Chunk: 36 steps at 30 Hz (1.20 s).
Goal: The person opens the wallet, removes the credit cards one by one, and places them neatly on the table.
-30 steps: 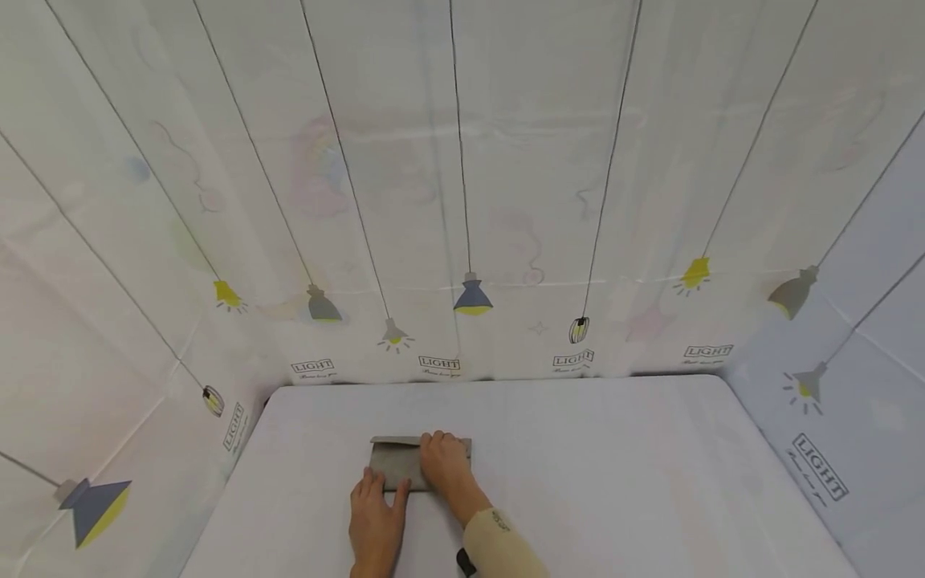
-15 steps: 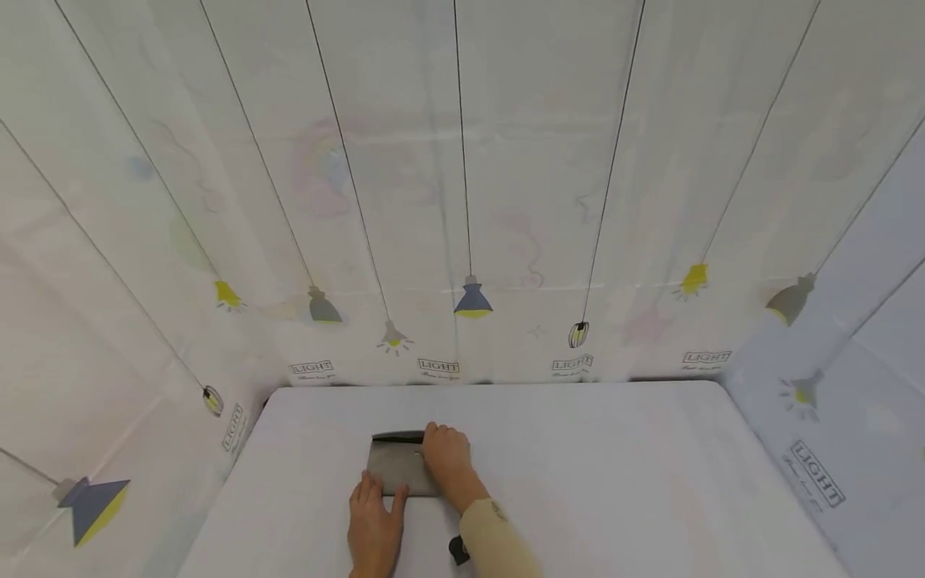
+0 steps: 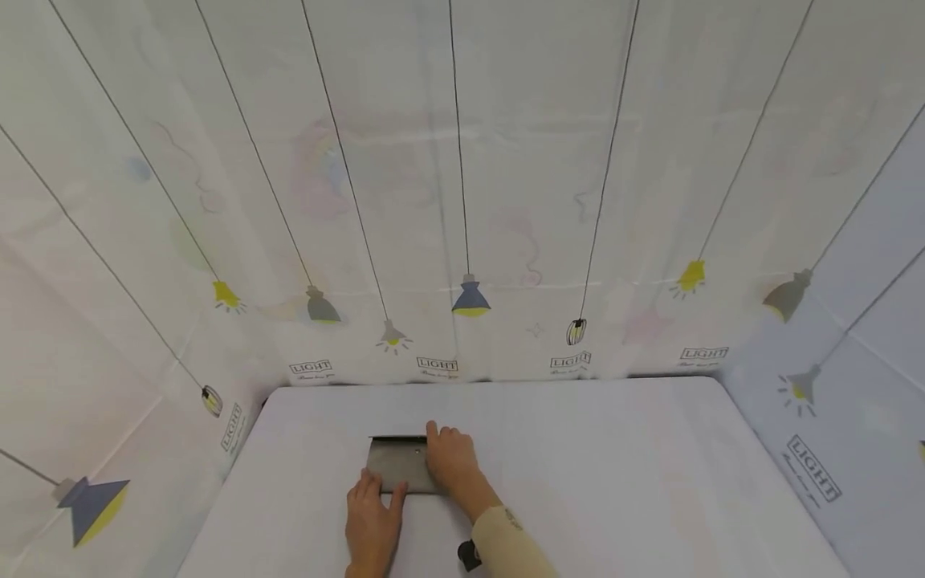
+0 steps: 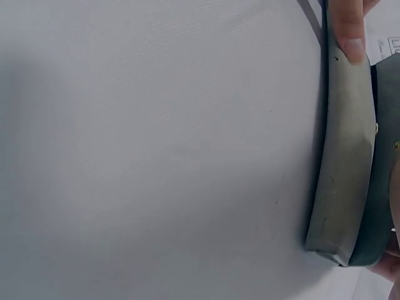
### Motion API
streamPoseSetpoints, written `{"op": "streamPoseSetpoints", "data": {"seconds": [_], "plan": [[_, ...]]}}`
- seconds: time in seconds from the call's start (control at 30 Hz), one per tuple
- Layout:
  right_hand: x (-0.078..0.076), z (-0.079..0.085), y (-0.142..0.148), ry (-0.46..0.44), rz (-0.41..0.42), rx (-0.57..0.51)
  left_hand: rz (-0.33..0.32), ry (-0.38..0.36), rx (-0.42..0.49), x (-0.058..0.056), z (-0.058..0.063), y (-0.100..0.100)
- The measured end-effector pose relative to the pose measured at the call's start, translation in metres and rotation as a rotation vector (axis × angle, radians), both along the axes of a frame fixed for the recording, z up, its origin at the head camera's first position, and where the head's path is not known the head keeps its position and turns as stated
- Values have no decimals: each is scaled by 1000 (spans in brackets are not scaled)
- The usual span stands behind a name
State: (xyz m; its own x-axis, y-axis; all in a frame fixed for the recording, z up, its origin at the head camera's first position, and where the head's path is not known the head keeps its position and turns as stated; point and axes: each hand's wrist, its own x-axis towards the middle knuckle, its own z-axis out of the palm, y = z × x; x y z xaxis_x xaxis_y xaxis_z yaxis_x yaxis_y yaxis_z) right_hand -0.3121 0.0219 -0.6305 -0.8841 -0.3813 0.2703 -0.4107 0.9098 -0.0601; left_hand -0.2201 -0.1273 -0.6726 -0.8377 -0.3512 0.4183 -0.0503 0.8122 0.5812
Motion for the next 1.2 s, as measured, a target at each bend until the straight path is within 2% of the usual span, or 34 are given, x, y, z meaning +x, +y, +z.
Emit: {"op": "streamPoseSetpoints", "data": {"seconds": [0.17,0.33,0.43,0.53,0.63,0.73,0.97,1.2], "plan": [[0,-5,10,52,23,-120,-17,4,2,0,7,-3],[-1,-11,19,185,76,-158,-19,-24,29,0,10,-4],[-1,-12,23,222,79,-183,-21,-41,32,-1,10,-3],[-2,-10,26,195,71,-217,-16,-66,31,-1,10,-3],[-1,-10,29,129,58,-243,-8,-106,30,-1,10,-2],[-1,-14,33,94,43,-243,-5,-130,32,-1,10,-1],[2,-20,47,117,5,-134,-5,-144,43,0,6,-3],[3,-20,55,77,-2,-176,3,-128,40,-1,3,-3]]}}
